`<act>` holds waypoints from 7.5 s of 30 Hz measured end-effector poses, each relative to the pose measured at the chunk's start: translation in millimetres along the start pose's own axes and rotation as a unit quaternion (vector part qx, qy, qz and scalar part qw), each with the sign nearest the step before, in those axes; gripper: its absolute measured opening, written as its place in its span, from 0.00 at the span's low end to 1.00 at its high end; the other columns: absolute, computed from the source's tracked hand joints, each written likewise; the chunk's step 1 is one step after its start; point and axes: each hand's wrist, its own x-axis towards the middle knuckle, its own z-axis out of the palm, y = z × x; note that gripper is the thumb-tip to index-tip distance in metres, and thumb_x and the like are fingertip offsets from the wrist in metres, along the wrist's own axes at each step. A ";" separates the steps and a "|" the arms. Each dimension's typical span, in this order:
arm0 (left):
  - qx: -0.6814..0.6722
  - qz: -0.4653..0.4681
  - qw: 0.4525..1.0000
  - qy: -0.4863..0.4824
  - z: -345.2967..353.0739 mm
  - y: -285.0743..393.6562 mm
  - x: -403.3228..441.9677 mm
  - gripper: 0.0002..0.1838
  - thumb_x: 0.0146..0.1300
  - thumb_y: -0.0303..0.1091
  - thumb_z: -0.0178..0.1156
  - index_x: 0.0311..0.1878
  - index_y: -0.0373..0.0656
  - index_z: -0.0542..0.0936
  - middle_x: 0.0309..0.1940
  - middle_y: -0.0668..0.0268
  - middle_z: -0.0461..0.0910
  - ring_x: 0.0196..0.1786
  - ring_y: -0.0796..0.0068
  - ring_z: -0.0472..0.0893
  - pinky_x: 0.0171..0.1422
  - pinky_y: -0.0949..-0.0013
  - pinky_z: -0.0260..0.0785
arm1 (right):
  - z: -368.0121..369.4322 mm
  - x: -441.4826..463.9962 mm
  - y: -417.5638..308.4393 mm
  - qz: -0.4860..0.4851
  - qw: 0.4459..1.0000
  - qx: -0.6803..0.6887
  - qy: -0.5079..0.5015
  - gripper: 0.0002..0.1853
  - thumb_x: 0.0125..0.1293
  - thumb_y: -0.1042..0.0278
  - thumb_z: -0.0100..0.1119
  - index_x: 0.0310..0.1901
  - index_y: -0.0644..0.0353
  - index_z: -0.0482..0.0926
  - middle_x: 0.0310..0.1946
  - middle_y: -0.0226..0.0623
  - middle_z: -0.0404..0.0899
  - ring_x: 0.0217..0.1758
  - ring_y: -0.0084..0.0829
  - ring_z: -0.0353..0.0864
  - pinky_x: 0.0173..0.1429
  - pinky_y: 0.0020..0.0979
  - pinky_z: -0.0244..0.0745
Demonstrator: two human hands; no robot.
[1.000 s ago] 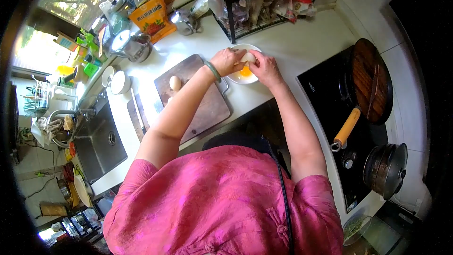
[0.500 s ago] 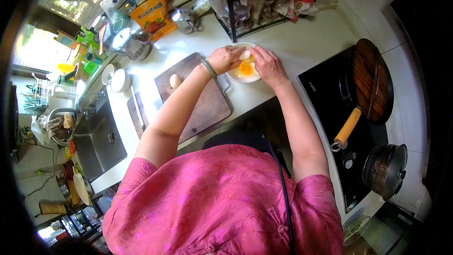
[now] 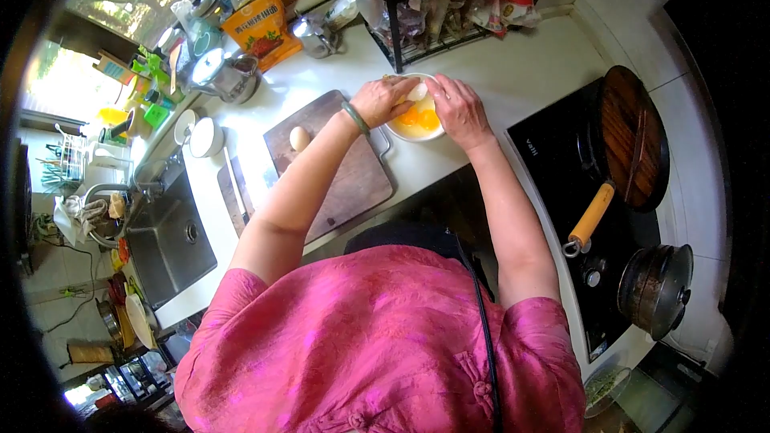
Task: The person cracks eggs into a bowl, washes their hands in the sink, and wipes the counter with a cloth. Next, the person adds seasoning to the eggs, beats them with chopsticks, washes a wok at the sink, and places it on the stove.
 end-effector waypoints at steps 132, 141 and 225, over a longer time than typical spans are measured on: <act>-0.315 -0.335 0.700 0.546 -155.5 57.9 -396.2 0.12 0.61 0.23 0.52 0.49 0.34 0.73 0.45 0.60 0.76 0.40 0.76 0.77 0.48 0.72 0.71 | 51.2 -32.1 -221.4 0.117 0.971 0.210 -0.012 0.23 0.48 0.72 0.59 0.50 0.59 0.71 0.44 0.43 0.71 0.48 0.44 0.72 0.51 0.38 0.70; -0.266 -0.227 0.903 0.250 -84.6 41.6 -208.2 0.21 0.51 0.21 0.59 0.51 0.41 0.74 0.44 0.61 0.73 0.42 0.72 0.76 0.47 0.71 0.70 | 75.8 -28.8 -154.5 0.316 0.759 0.566 -0.061 0.21 0.53 0.74 0.61 0.49 0.65 0.69 0.43 0.38 0.77 0.42 0.25 0.76 0.49 0.26 0.70; -0.716 -0.245 0.606 0.244 -66.6 -12.3 -76.0 0.21 0.58 0.26 0.61 0.54 0.42 0.69 0.35 0.65 0.78 0.31 0.81 0.76 0.28 0.81 0.69 | 32.9 -7.9 -57.8 0.343 0.895 0.276 0.065 0.15 0.56 0.68 0.59 0.45 0.63 0.74 0.42 0.43 0.76 0.39 0.36 0.78 0.45 0.33 0.73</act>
